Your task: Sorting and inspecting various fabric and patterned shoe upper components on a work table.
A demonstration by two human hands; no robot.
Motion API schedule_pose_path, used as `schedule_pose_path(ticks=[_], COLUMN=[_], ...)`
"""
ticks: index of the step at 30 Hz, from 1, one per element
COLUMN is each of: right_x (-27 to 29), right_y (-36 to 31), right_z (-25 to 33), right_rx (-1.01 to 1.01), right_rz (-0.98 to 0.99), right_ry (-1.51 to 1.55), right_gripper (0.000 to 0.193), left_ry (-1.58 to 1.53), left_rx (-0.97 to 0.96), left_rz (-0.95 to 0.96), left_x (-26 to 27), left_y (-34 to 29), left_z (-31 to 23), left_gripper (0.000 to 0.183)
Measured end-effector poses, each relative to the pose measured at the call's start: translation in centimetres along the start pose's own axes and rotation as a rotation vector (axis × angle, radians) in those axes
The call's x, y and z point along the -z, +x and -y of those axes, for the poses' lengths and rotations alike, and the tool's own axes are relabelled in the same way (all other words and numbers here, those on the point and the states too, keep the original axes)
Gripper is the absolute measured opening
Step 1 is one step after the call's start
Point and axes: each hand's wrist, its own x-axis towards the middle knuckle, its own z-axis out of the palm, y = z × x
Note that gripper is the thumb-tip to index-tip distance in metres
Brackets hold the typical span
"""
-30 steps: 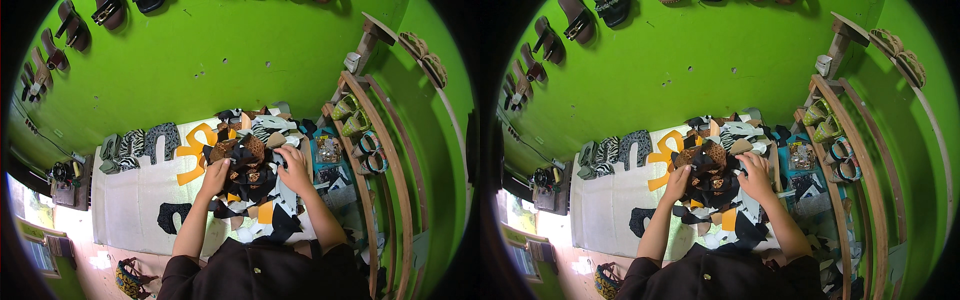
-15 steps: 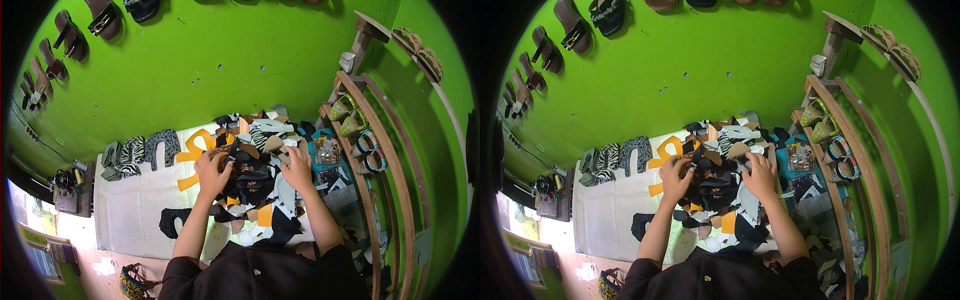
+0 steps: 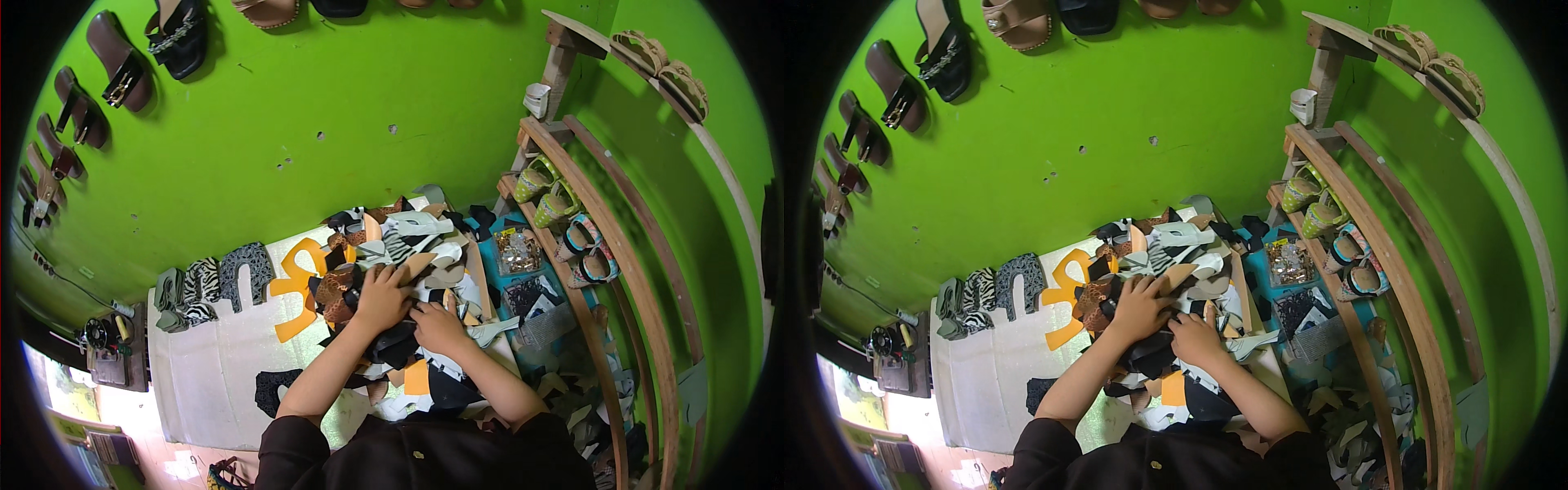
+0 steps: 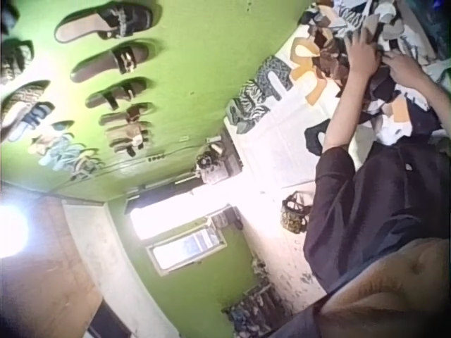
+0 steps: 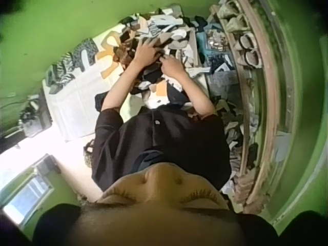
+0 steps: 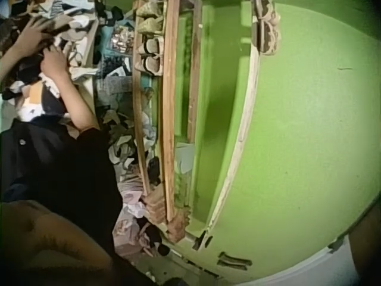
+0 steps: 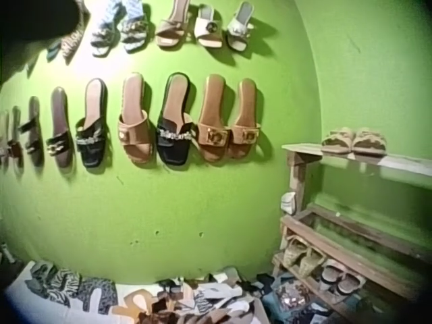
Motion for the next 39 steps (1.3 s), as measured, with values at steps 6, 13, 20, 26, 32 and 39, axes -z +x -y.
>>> schedule_pose_path(ticks=[6, 13, 20, 26, 32, 39], right_x=[-0.3, 1.5, 0.8, 1.2, 9.0, 16.4], right_y=[0.7, 2.9, 3.9, 4.2, 4.6, 4.3], right_z=[-1.6, -6.4, -5.5, -7.6, -5.0, -0.5], right_rx=[-0.084, -0.397, -0.454, -0.369, -0.187, -0.068], right_rz=[0.023, -0.086, 0.063, -0.205, -0.494, -0.488], right_ry=[0.329, 0.099, -0.035, 0.486, 1.321, 1.247], right_gripper=[0.036, 0.023, 0.042, 0.029, 0.025, 0.037], left_ry=[0.073, 0.062, 0.061, -0.113, -0.374, -0.457], left_rx=[0.104, 0.122, 0.136, 0.128, 0.175, 0.196], left_rz=[0.142, 0.125, 0.111, -0.023, -0.184, -0.378], left_x=[-0.9, -1.5, -1.7, -0.5, 4.1, 7.0], left_y=[-2.4, -2.7, -2.6, -2.2, -1.5, -0.1], left_z=[1.1, 0.7, 0.6, 0.3, -2.0, -2.9], left_gripper=[0.028, 0.026, 0.026, 0.024, 0.029, 0.057])
